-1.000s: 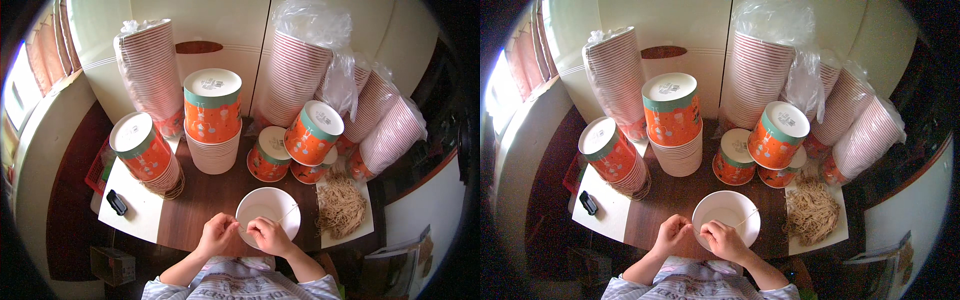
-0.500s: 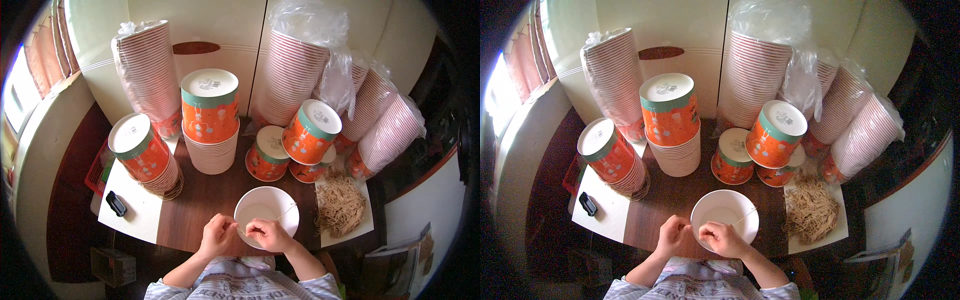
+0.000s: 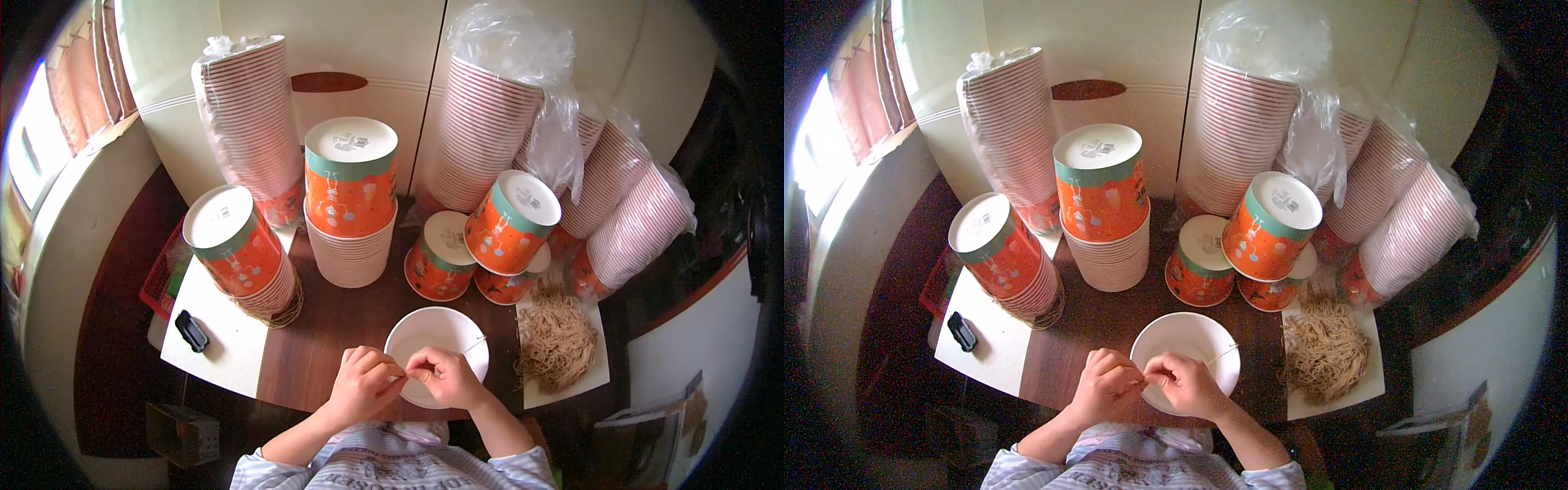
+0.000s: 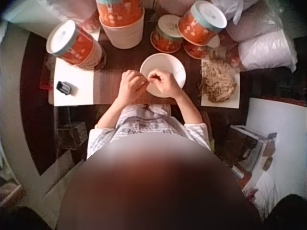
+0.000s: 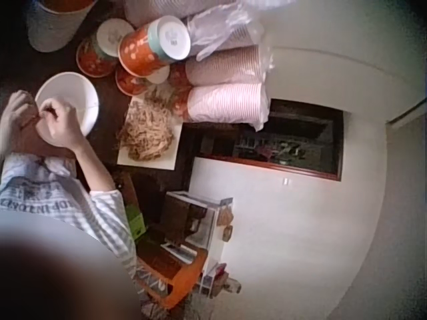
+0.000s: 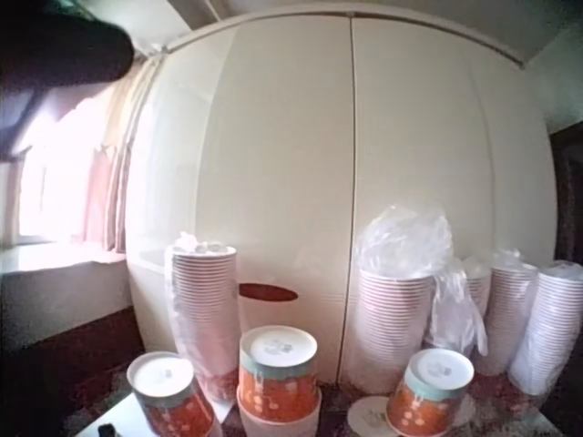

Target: Manually attaching plastic handles to printed paper bowls in a packaging environment.

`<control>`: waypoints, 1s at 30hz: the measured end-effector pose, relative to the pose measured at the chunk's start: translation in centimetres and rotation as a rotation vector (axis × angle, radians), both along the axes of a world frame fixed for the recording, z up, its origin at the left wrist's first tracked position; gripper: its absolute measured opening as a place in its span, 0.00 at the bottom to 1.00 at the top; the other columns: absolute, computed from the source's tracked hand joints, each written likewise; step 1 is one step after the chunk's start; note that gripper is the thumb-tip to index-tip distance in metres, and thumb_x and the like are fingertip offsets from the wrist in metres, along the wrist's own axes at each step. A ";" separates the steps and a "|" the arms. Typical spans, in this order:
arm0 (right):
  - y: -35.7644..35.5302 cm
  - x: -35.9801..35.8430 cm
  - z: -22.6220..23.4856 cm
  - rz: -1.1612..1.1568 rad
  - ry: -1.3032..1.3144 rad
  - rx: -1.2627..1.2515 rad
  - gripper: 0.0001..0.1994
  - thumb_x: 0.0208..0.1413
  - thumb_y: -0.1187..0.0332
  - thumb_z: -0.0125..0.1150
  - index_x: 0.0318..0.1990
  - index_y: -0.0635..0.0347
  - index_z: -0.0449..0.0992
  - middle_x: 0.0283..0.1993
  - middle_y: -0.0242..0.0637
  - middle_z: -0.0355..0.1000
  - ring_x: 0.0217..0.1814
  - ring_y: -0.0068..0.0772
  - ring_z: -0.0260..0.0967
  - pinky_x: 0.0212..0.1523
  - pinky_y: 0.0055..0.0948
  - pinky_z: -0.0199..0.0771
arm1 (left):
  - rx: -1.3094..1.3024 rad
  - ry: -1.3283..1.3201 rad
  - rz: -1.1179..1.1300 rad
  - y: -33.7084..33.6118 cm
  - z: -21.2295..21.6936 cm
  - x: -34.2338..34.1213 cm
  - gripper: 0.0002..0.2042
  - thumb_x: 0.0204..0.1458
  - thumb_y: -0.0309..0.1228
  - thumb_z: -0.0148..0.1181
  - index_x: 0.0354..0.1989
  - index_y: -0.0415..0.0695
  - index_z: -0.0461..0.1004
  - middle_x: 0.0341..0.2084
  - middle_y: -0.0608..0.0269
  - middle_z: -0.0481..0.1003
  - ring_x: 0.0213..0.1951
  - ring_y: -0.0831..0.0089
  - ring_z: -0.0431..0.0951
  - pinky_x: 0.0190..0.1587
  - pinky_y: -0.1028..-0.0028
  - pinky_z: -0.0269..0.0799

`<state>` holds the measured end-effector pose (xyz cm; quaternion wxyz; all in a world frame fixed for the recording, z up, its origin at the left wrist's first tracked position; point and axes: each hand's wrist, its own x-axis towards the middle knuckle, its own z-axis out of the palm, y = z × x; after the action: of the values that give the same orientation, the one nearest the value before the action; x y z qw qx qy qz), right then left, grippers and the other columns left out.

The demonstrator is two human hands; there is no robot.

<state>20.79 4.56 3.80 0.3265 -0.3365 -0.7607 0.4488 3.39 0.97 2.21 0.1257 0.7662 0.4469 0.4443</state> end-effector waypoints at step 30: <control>-7.7 -1.0 -1.6 0.192 -0.339 0.581 0.17 0.44 0.65 0.60 0.42 0.58 0.65 0.27 0.33 0.67 0.28 0.33 0.68 0.31 0.31 0.67 | -0.244 -0.713 0.126 -3.0 -9.9 1.3 0.06 0.42 0.16 0.57 0.30 0.37 0.72 0.30 0.60 0.73 0.29 0.78 0.73 0.31 0.82 0.69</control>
<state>19.74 -3.12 2.24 0.2339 -0.2260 -0.9283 0.1801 4.67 -1.98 -7.67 0.3361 0.5139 0.4711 0.6333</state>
